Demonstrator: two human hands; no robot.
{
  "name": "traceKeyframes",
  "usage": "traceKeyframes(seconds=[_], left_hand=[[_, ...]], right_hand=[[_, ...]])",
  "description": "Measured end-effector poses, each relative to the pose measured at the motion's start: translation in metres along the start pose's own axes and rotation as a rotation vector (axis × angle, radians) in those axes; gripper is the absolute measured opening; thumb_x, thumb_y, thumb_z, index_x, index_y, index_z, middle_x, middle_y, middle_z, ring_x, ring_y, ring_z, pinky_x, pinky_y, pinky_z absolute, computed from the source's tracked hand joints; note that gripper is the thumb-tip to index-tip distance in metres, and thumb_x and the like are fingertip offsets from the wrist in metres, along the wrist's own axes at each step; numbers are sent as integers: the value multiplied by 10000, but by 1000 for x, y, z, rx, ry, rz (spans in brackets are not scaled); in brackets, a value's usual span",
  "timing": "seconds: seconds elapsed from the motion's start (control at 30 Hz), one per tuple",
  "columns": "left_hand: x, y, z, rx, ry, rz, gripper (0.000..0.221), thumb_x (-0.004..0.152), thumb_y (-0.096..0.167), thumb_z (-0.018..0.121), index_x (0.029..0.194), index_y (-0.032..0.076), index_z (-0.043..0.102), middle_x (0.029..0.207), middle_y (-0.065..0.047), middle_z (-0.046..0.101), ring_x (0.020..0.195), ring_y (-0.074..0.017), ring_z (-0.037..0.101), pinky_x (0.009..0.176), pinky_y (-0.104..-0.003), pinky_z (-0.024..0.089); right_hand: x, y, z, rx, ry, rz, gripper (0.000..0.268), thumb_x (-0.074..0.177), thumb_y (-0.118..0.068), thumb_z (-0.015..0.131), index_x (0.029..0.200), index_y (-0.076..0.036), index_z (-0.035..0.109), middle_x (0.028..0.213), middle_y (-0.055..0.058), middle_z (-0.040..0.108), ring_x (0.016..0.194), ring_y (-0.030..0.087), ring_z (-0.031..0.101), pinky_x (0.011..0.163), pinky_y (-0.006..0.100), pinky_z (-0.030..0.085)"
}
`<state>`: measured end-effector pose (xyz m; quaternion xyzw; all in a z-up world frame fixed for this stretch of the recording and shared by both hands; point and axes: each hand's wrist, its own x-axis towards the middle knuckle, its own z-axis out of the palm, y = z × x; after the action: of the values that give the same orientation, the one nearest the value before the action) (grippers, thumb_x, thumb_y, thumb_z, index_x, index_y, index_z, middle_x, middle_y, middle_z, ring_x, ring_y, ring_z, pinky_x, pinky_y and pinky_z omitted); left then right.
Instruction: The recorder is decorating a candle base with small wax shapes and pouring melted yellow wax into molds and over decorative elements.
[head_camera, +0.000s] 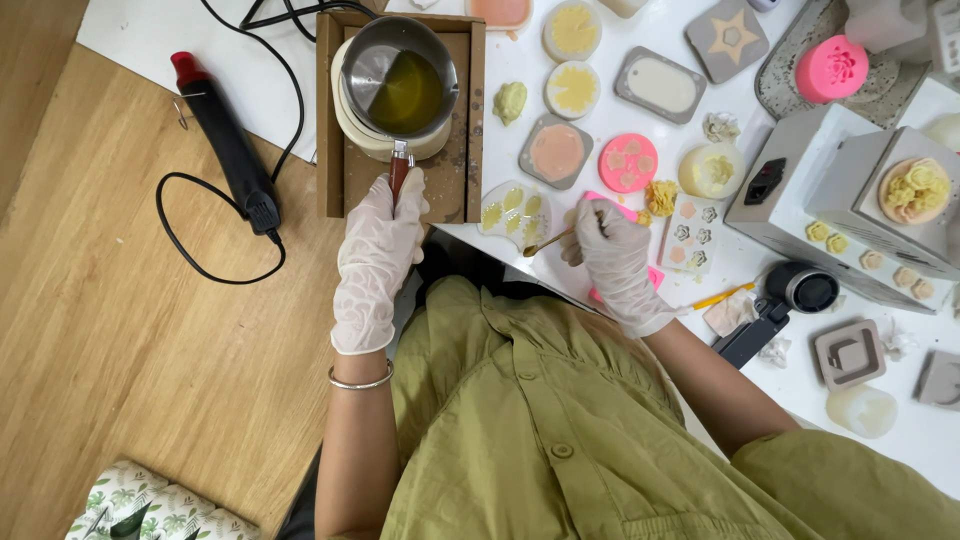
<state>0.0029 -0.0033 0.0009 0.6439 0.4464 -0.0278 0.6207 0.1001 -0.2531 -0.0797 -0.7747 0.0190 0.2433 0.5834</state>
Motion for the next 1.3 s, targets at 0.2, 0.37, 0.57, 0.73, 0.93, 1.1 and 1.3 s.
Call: traceKeyframes(seconds=[0.2,0.37,0.57,0.73,0.93,1.1,1.3], left_hand=[[2,0,-2,33,-7,16,361,987,407,595,1022,49,633,784,-12,631,516,-104,502,449,-291,446],[0,0,-1,77,23,-34,411,992,438,596,1006,29,643,776,-45,633,512,-132,509,463,-308,449],[2,-3,-2,100,3,60,364,974,417,591,1067,71,657,788,-7,654,513,-123,527,464,-303,475],[-1,-1,-2,132,16,26,379,986,434,590,1052,66,651,775,-23,643,516,-125,522,463,-313,462],[8,-11,2,125,26,40,382,970,434,592,1043,62,646,776,-9,654,498,-132,534,456,-323,477],[-2,2,0,151,19,16,405,986,440,585,1026,43,649,759,-25,646,492,-140,531,467,-323,468],[-1,0,0,138,1,48,379,988,417,583,1052,48,644,766,-17,643,506,-119,524,460,-308,459]], right_hand=[[8,-72,-22,335,75,-224,291,1106,-240,546,965,4,619,724,117,679,540,179,650,489,295,533],[20,-129,14,443,-96,-478,320,1166,-256,517,1102,24,657,879,135,717,695,197,682,628,305,563],[71,-113,80,396,-360,-524,336,1144,-308,520,1159,2,650,910,116,717,752,163,702,658,286,593],[97,-97,99,331,-256,-312,347,1105,-311,512,1042,-1,655,766,99,685,566,140,647,513,269,541],[94,-94,79,478,-228,-193,400,1099,-304,464,987,41,633,735,141,705,547,194,668,483,303,529],[68,-100,44,590,-226,-150,422,1126,-311,453,1030,55,641,770,154,707,601,199,668,544,312,549],[41,-69,-10,563,-169,-187,401,1143,-301,467,1065,57,632,825,168,712,646,222,667,602,333,551]])
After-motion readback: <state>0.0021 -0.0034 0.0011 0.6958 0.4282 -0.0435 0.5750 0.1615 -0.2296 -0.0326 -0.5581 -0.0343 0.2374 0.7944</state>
